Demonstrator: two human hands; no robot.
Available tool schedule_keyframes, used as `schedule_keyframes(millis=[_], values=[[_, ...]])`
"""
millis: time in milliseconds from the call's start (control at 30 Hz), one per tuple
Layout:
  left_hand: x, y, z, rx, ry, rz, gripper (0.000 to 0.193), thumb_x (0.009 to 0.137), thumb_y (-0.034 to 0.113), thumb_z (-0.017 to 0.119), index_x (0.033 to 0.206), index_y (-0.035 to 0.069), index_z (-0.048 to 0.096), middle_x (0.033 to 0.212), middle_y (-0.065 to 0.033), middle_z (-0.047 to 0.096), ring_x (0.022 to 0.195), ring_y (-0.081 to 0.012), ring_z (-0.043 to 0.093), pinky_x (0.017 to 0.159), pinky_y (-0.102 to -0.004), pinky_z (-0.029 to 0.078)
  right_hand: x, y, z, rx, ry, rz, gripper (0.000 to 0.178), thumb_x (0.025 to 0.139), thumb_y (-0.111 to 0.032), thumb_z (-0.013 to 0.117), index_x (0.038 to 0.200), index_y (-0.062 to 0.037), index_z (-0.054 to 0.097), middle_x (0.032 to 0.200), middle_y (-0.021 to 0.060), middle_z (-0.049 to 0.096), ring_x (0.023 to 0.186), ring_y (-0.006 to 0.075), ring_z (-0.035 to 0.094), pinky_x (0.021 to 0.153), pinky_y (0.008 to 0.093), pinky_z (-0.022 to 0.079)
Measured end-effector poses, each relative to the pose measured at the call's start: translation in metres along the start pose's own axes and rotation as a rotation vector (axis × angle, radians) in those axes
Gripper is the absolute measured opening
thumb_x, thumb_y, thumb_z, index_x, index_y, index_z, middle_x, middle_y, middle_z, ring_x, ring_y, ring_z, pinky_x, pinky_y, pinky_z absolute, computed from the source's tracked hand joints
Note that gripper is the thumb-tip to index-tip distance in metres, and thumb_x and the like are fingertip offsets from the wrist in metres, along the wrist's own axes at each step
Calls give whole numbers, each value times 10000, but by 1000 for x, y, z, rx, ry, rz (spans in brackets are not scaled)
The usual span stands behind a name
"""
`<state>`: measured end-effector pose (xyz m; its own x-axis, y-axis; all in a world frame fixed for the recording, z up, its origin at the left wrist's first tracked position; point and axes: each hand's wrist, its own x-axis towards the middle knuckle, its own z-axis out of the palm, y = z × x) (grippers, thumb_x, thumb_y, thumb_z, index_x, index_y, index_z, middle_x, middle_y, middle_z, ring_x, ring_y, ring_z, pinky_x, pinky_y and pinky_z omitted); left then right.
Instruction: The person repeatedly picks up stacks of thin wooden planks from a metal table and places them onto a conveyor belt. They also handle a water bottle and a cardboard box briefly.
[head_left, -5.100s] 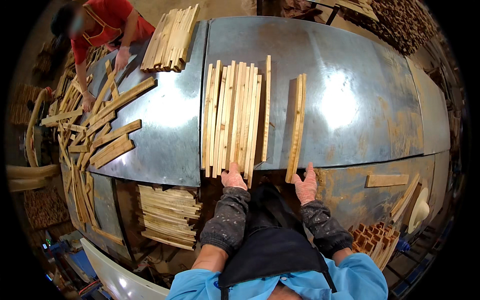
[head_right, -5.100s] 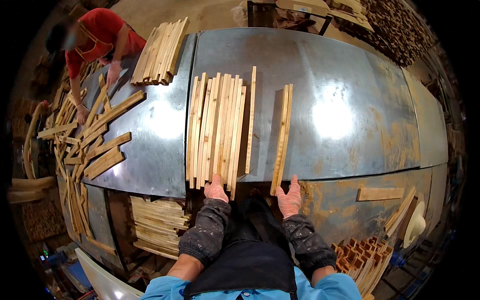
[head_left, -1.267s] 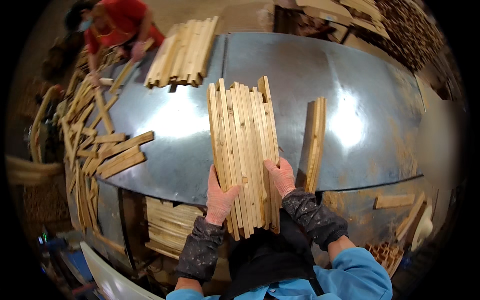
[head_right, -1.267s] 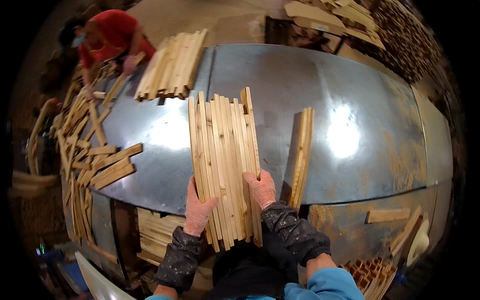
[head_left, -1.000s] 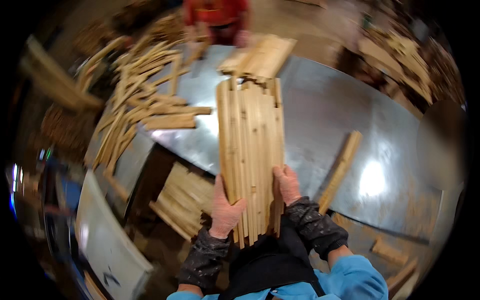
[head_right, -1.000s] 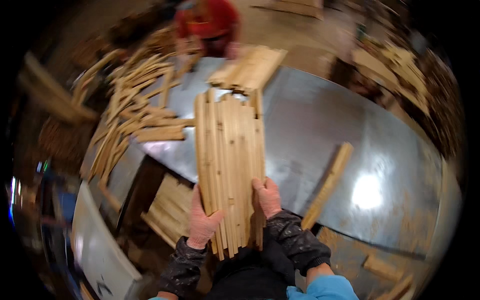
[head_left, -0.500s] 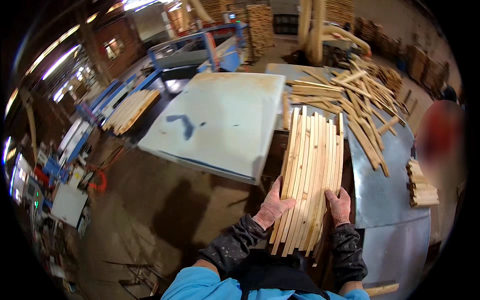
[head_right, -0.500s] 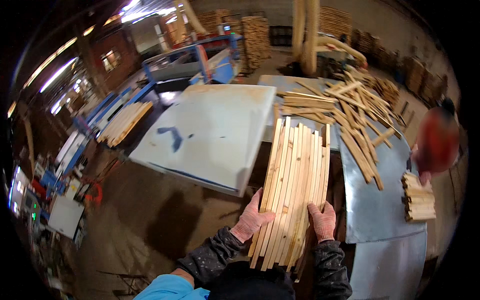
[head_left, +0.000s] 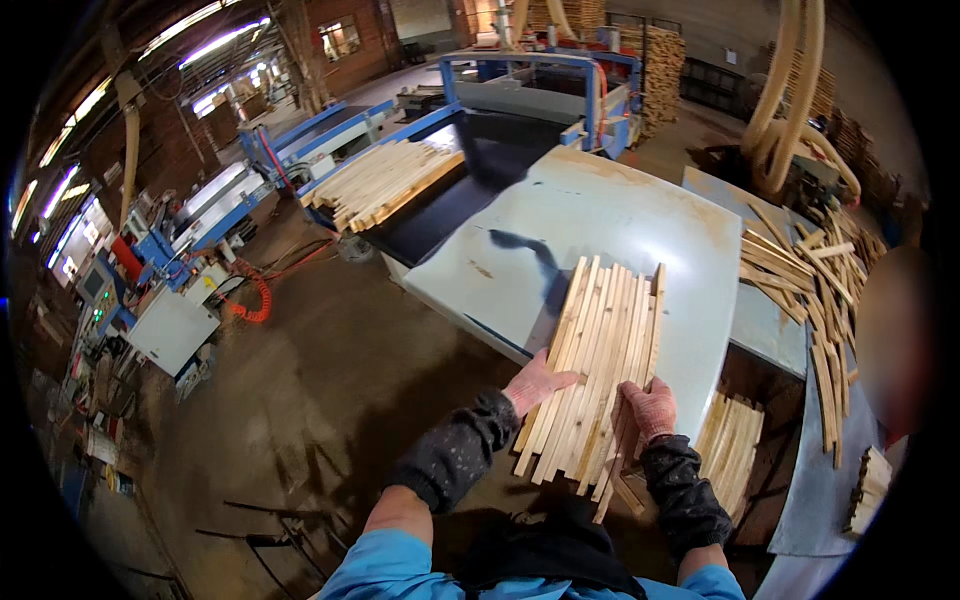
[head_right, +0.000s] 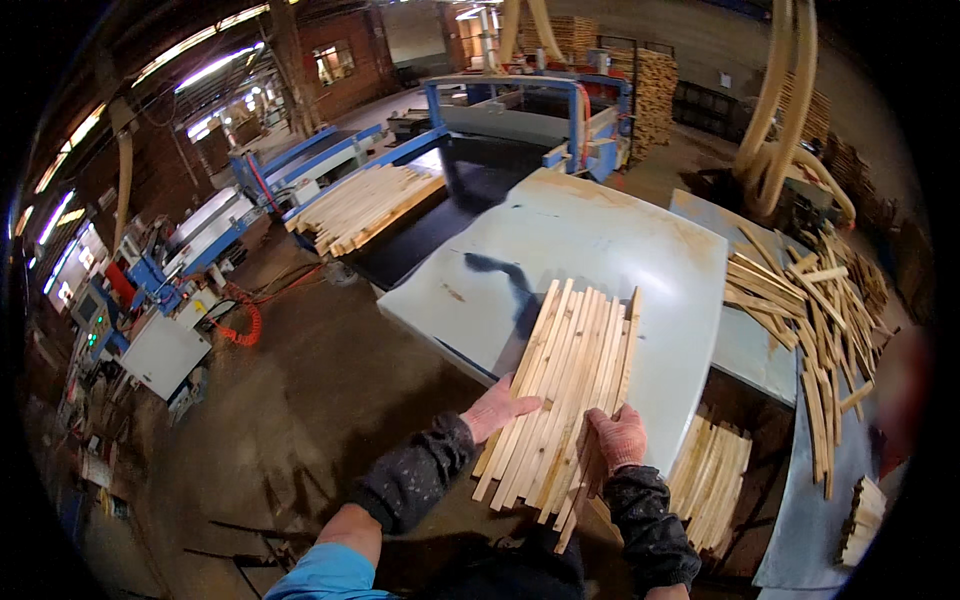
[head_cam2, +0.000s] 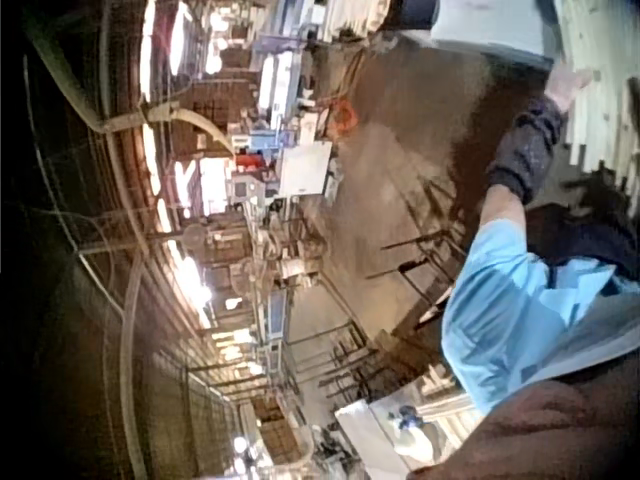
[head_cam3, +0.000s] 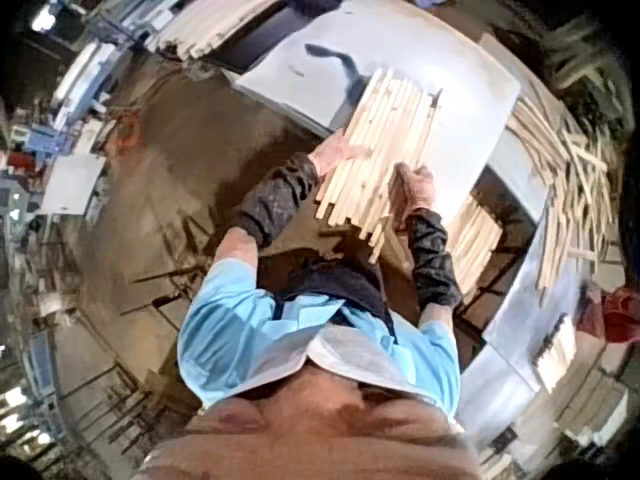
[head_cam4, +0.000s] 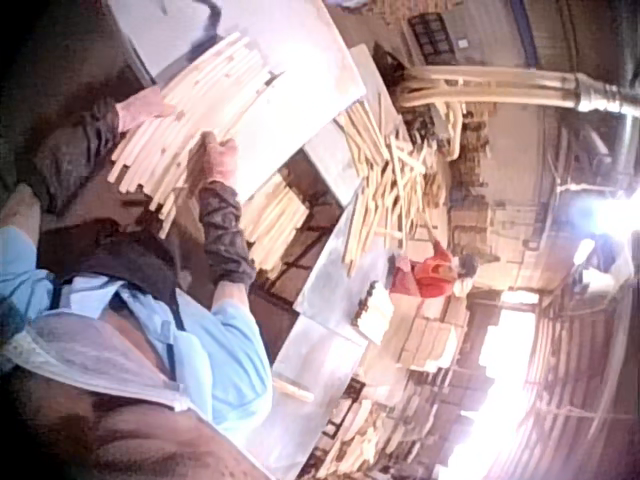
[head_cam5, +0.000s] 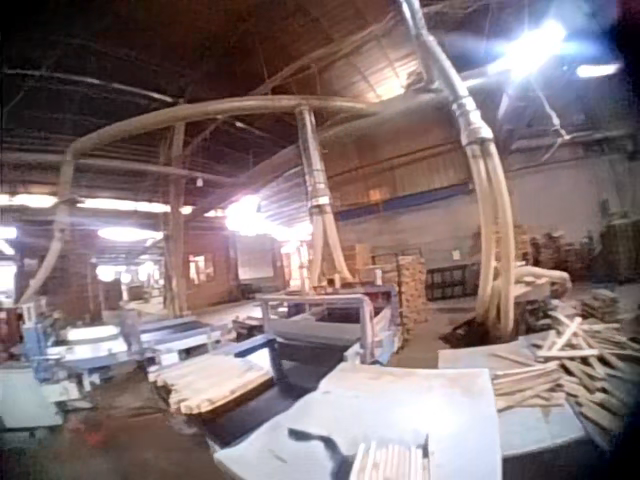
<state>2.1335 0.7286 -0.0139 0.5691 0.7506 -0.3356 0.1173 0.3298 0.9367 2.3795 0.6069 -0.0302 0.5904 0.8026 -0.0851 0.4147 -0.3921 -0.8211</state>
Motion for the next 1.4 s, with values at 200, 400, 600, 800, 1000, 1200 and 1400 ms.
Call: schedule_keyframes(millis=[200,400,600,800,1000,1200,1400], values=[[85,65,-106,1041,145,-160,1200,803,807,747,1571,-59,431,1537,-317,504,1444,-457,496,1219,-506,412,76,-59,84,-43,-10,68,595,832,-526,849,932,33,671,962,268,751,911,429,737,811,509,570],[185,108,-203,1176,327,-229,1264,859,845,625,1687,-29,240,1654,-300,402,1508,-415,446,1270,-479,344,162,-128,200,29,53,-8,563,874,-499,785,1106,11,735,927,212,773,882,383,760,816,466,592],[257,142,-340,1311,375,-196,1191,891,803,591,1719,44,195,1680,-296,369,1479,-452,459,1212,-525,375,242,-216,317,44,-224,-53,564,912,-519,720,1209,-43,666,1241,281,657,1194,464,651,1011,544,533],[312,142,-482,1478,512,-105,1103,982,789,454,1730,37,152,1785,-279,153,1657,-445,131,1330,-569,54,295,-307,439,-70,-223,-4,635,918,-545,727,1232,0,639,1216,285,692,1169,486,664,997,538,542],[347,170,-603,1567,475,-152,1105,1002,813,367,1738,34,101,1810,-239,72,1680,-400,35,1334,-569,-6,328,-383,542,-154,-263,52,706,974,-516,674,1302,93,530,1290,319,639,1189,498,671,1036,533,550],[353,185,-618,1575,466,-135,1064,1012,765,419,1717,10,163,1783,-241,153,1650,-413,136,1326,-579,88,343,-396,582,-228,-141,120,654,1030,-492,631,1319,81,509,1276,323,633,1179,487,672,992,524,571],[341,184,-653,1320,451,163,1010,936,667,671,1590,-68,441,1656,-310,422,1574,-420,343,1301,-539,261,313,-382,597,-850,-88,-537,272,999,-284,617,1119,-64,723,1222,272,648,1093,461,634,927,515,572]])
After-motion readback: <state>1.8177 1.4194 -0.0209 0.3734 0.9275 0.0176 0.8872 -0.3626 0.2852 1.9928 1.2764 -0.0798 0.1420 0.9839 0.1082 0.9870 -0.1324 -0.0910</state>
